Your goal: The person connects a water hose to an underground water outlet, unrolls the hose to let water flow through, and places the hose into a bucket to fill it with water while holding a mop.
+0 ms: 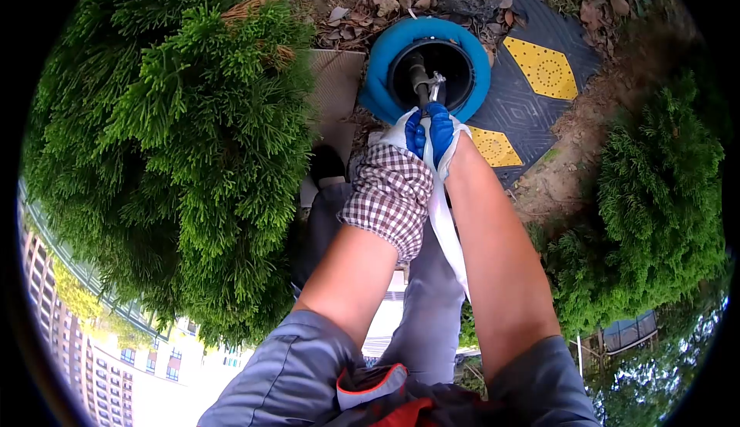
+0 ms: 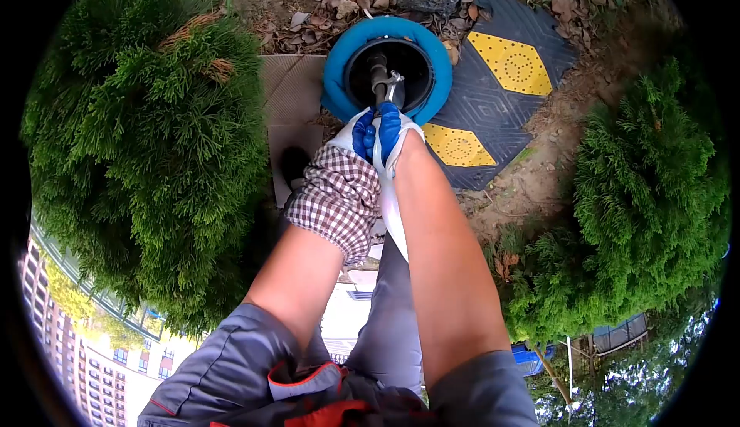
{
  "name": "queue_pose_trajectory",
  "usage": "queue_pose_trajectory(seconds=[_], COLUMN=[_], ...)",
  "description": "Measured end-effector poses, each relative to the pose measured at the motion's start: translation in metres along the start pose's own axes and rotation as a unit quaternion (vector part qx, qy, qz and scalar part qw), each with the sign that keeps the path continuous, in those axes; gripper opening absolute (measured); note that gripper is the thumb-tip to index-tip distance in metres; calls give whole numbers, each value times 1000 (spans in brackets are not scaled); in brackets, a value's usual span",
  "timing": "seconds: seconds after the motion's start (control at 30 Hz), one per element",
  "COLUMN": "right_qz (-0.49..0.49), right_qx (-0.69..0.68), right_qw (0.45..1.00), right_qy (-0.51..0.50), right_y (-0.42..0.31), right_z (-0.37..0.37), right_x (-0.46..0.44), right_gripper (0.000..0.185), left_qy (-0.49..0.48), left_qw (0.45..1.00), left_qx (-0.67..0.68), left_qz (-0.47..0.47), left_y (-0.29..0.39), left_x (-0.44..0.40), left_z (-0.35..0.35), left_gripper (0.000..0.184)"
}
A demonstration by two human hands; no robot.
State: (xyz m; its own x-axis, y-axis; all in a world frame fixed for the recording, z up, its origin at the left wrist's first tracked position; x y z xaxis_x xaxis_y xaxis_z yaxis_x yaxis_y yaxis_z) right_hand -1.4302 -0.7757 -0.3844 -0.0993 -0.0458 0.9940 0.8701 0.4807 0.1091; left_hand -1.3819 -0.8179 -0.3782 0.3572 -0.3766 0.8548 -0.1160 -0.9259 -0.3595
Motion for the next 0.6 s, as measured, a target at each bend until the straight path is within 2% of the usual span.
queue_pose_trajectory(seconds=[0.07,0.1,0.13,0.17,0.2,0.23,0.27,0.4,0.5,0.53,0.6], right_qz=[7,9,11,12,14,14,15,24,36,38,46], right_qx=[13,19,25,30,36,37,43,77,114,125,150], right_qw=[1000,1000,1000,999,999,999,999,997,993,991,987], right_qy=[0,0,-1,-2,-2,-4,-4,-3,9,12,20], right_y=[-6,-7,-9,-9,-11,-14,-13,-5,4,8,15], right_z=[1,1,1,3,4,5,6,8,14,16,20], right_x=[-5,-6,-6,-6,-6,-7,-7,-10,-11,-13,-18], right_gripper=[27,27,27,27,26,26,26,27,28,28,29], left_qy=[43,125,276,370,445,500,554,577,569,568,543], left_qw=[969,826,576,688,772,823,756,683,585,530,445], left_qx=[-236,-522,-739,-593,-423,-235,-327,-423,-566,-618,-689], left_qz=[-56,-169,-215,-193,-167,-133,-116,-149,-120,-124,-178], left_y=[20,33,48,54,51,42,53,55,55,55,46], left_x=[-3,12,47,58,59,57,52,39,50,47,42], left_z=[-8,-23,-60,-63,-65,-64,-58,-61,-97,-102,-114], left_gripper=[29,29,34,37,46,58,67,77,76,71,65])
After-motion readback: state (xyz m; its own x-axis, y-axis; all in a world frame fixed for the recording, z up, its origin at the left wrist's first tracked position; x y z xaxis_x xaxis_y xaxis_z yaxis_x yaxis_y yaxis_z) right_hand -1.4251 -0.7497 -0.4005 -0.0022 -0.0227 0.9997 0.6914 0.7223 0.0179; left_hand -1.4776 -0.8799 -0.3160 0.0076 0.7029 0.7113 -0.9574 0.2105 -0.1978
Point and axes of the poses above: each hand's wrist, its own x-axis away from the middle knuckle, its own z-axis out of the back of the hand, y = z × x, the point moved 6 cm from there along -x, towards the middle knuckle, and after that the axes turned 2 degrees about -x, right-handed, at the moved point
